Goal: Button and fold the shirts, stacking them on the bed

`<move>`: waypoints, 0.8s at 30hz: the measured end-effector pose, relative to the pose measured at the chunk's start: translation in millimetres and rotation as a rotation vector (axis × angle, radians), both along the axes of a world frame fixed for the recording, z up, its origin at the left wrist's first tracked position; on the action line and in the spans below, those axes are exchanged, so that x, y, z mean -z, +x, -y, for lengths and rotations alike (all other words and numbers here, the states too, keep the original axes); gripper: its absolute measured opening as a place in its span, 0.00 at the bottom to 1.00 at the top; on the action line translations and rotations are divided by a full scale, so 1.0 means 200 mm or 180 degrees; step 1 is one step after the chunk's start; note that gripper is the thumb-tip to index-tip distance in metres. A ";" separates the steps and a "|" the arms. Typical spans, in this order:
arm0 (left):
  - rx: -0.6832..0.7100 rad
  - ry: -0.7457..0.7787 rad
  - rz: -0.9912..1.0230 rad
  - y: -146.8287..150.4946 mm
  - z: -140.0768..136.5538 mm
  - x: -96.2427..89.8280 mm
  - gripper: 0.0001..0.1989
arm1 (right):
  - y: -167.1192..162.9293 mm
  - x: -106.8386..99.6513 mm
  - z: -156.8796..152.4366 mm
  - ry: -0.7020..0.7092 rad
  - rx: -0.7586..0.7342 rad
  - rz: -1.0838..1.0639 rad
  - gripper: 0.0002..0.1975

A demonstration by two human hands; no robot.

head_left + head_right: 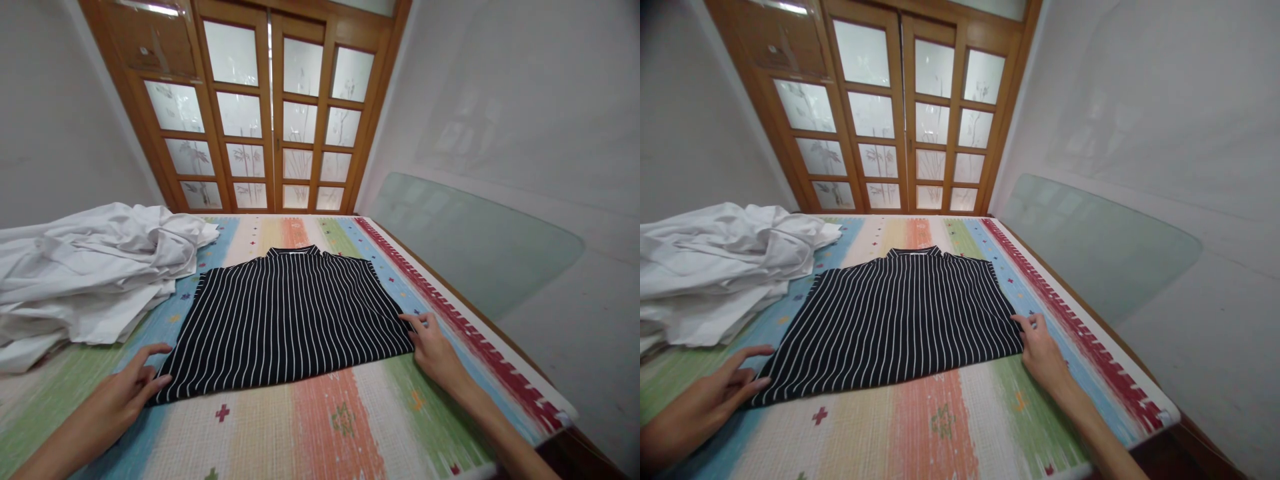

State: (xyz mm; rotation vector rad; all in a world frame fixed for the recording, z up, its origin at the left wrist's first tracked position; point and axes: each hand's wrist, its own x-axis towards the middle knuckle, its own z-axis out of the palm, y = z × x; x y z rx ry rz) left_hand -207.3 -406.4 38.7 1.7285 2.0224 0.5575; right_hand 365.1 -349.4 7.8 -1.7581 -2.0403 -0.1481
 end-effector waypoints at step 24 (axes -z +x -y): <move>0.1986 0.1461 -0.1420 0.66 -0.26 0.19 0.30 | -0.73 -0.05 -0.13 -0.0662 -0.1884 0.0361 0.31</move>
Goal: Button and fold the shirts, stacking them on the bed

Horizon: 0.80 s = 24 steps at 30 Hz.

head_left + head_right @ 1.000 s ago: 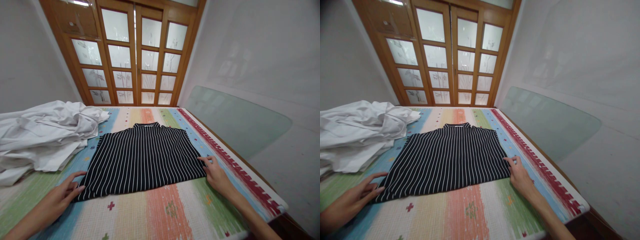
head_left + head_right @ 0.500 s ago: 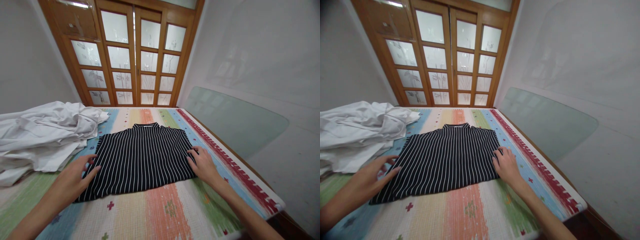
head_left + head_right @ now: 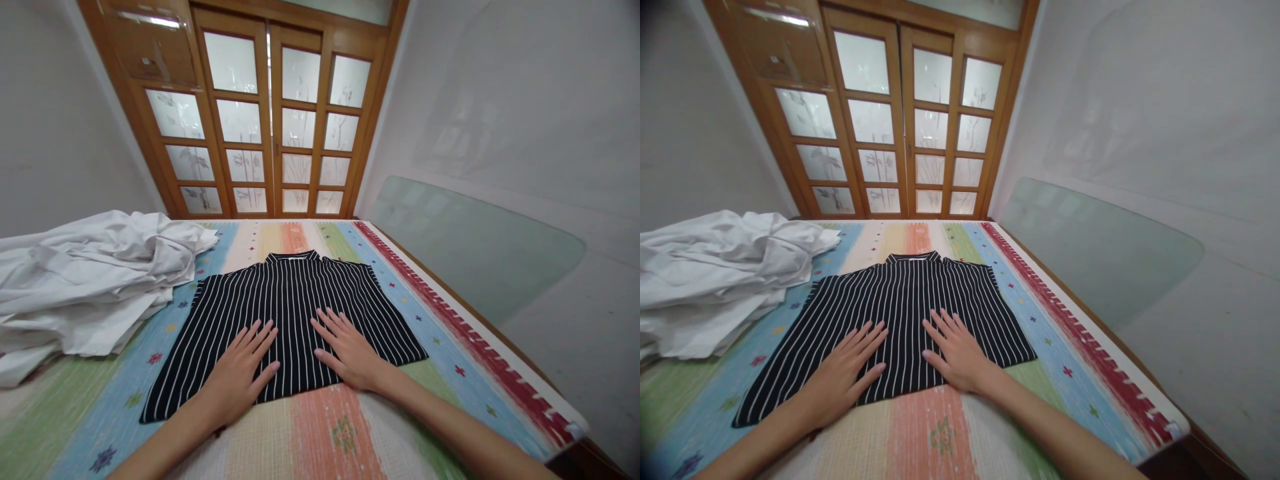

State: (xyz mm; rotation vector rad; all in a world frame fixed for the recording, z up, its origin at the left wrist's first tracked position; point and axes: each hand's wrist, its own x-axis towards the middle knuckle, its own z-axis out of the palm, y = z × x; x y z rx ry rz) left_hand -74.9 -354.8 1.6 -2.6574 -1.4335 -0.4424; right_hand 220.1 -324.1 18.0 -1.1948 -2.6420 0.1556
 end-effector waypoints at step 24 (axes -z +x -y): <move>0.0370 -0.0104 -0.0377 -0.56 0.16 -0.09 0.33 | 0.53 0.13 -0.11 0.0188 0.0901 0.0064 0.36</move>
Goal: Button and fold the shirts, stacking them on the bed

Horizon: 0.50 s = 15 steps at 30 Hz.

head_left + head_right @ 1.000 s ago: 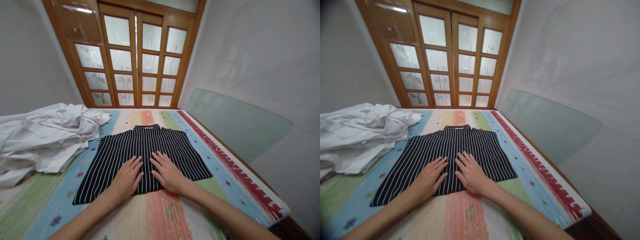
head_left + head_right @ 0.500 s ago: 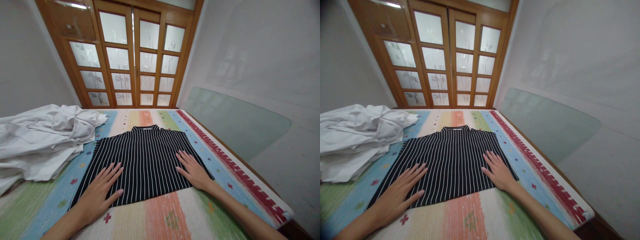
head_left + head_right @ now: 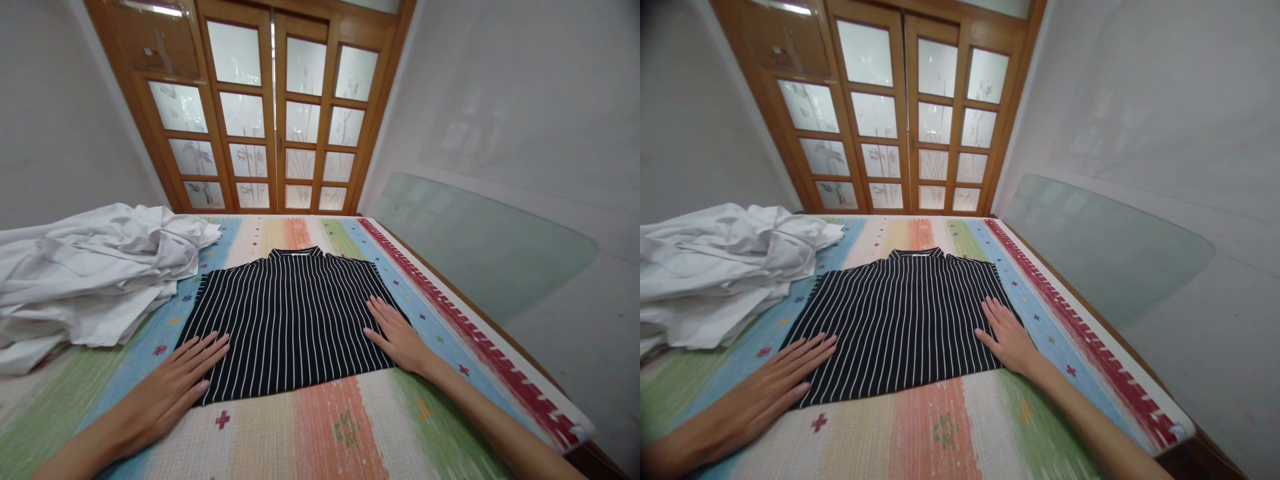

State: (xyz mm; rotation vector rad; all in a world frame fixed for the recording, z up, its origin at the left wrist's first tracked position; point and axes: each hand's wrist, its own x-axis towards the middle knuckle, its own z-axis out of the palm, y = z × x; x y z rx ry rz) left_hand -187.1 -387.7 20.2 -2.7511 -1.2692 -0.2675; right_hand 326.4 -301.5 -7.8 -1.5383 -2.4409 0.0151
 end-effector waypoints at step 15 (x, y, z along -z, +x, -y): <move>0.0272 0.0133 0.0101 -0.10 0.07 -0.09 0.31 | 0.03 0.01 -0.01 0.0087 -0.0178 0.0026 0.37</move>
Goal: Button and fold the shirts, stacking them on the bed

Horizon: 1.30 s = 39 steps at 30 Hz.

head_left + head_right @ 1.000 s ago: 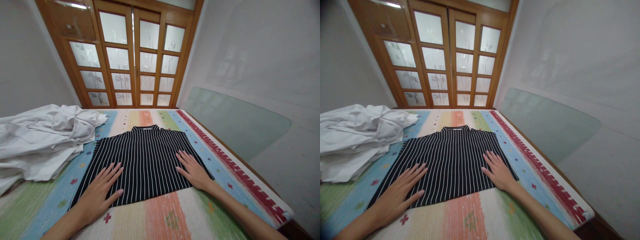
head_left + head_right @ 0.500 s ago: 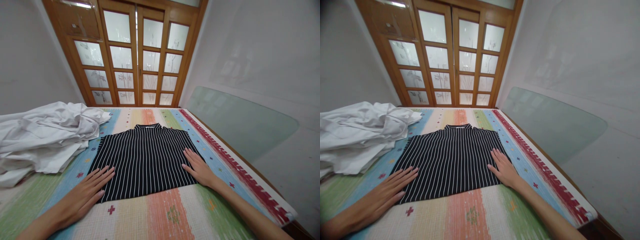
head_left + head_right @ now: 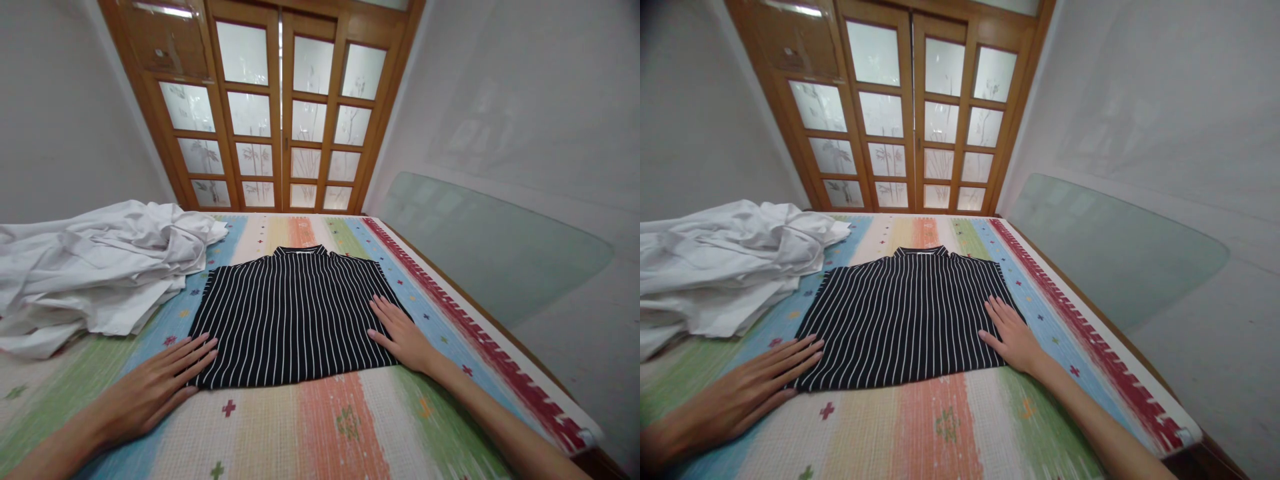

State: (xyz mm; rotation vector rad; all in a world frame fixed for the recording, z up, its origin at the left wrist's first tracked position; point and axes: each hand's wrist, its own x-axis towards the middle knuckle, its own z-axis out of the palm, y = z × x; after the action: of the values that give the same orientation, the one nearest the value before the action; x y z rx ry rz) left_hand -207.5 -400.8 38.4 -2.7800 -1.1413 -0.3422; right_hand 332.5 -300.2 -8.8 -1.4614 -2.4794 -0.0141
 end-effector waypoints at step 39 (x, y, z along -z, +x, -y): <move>-0.0207 0.0724 -0.0039 0.18 0.02 0.21 0.29 | 0.00 0.01 0.00 0.0077 -0.0016 -0.0029 0.35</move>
State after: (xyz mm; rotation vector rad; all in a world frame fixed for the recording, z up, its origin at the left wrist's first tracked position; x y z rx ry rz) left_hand -170.7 -404.7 -3.0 -2.5398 -1.1110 -0.4192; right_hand 332.0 -300.0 -10.4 -1.4425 -2.4669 -0.0363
